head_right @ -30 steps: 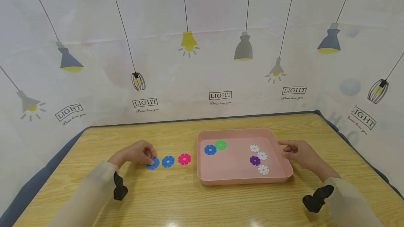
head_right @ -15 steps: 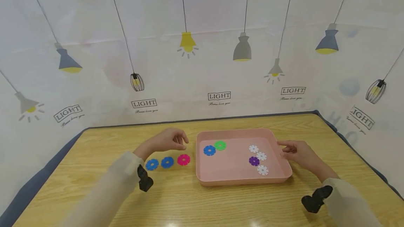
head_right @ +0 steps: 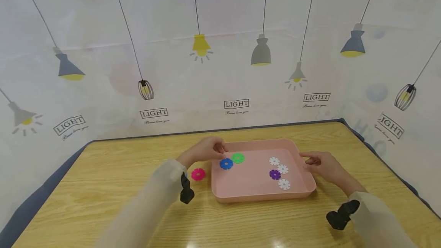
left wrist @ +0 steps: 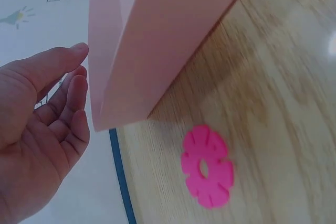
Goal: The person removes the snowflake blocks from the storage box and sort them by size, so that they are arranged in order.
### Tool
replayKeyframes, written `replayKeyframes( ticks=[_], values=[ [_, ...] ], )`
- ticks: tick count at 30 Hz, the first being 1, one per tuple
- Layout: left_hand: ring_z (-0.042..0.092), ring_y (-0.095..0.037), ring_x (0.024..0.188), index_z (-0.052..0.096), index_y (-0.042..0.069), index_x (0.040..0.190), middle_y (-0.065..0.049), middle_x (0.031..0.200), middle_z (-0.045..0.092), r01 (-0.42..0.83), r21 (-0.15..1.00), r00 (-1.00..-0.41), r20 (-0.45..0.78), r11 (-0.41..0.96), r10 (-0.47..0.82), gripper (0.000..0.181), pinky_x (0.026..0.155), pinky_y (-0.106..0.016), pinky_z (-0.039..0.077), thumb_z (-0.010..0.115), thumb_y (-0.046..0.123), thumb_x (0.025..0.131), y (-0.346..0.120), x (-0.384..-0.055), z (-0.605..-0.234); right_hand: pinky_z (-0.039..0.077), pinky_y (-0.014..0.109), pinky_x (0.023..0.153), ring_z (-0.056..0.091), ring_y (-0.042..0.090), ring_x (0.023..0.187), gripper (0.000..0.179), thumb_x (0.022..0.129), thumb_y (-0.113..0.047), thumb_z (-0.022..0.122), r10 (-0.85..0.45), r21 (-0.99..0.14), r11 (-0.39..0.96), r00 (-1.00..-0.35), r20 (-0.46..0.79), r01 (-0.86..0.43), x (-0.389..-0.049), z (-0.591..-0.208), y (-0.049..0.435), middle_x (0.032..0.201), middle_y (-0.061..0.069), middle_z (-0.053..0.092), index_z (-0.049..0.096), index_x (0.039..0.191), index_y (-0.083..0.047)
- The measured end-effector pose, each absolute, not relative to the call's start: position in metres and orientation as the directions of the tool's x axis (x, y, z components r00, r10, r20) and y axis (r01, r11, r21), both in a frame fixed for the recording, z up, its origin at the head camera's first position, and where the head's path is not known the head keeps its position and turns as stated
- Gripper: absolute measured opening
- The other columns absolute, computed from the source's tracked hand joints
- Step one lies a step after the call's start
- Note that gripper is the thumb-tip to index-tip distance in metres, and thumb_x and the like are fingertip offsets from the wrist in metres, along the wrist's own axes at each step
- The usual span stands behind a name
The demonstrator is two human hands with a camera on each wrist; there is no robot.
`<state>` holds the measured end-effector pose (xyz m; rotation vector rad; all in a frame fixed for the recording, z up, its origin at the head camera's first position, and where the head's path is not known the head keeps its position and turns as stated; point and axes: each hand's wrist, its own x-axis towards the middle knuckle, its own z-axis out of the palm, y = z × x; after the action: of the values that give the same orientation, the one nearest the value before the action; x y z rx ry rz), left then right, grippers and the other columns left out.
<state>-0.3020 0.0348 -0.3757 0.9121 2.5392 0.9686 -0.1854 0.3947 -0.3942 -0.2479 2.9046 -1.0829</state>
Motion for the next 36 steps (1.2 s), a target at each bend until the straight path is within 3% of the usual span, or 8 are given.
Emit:
replayKeyframes(
  ticks=[13,24,36],
  values=[
    [0.057,-0.014,0.077,0.066,0.006,0.093,-0.001,0.083,0.061,0.465,0.633,-0.757,-0.077,0.619,0.649,0.016,0.067,-0.024,0.047,0.07,0.003,0.078,0.067,-0.312,-0.377,0.052,0.035,0.07,0.059,0.035,0.094,0.045,0.089,-0.01,0.06,-0.157,-0.648,0.749,-0.987,0.031,-0.14,-0.183,-0.391,0.393,0.105,0.025,0.06,0.047,0.127,0.01],
    [0.057,-0.012,0.084,0.068,0.007,0.099,0.0,0.089,0.063,0.476,0.489,-0.763,-0.184,0.731,0.62,0.026,0.072,-0.02,0.046,0.074,0.003,0.074,0.069,-0.311,-0.377,0.052,0.033,0.07,0.059,0.034,0.093,0.046,0.089,-0.012,0.06,-0.168,-0.668,0.728,-0.985,0.043,-0.154,-0.185,-0.394,0.397,0.103,0.023,0.061,0.046,0.127,0.01],
    [0.056,-0.011,0.084,0.068,0.009,0.103,0.0,0.093,0.063,0.518,0.38,-0.733,-0.266,0.767,0.626,0.035,0.07,-0.02,0.047,0.08,0.007,0.069,0.07,-0.307,-0.378,0.052,0.032,0.068,0.06,0.03,0.09,0.044,0.088,-0.009,0.061,-0.164,-0.665,0.73,-0.985,0.055,-0.158,-0.185,-0.395,0.397,0.1,0.021,0.062,0.048,0.126,0.01]
  ],
)
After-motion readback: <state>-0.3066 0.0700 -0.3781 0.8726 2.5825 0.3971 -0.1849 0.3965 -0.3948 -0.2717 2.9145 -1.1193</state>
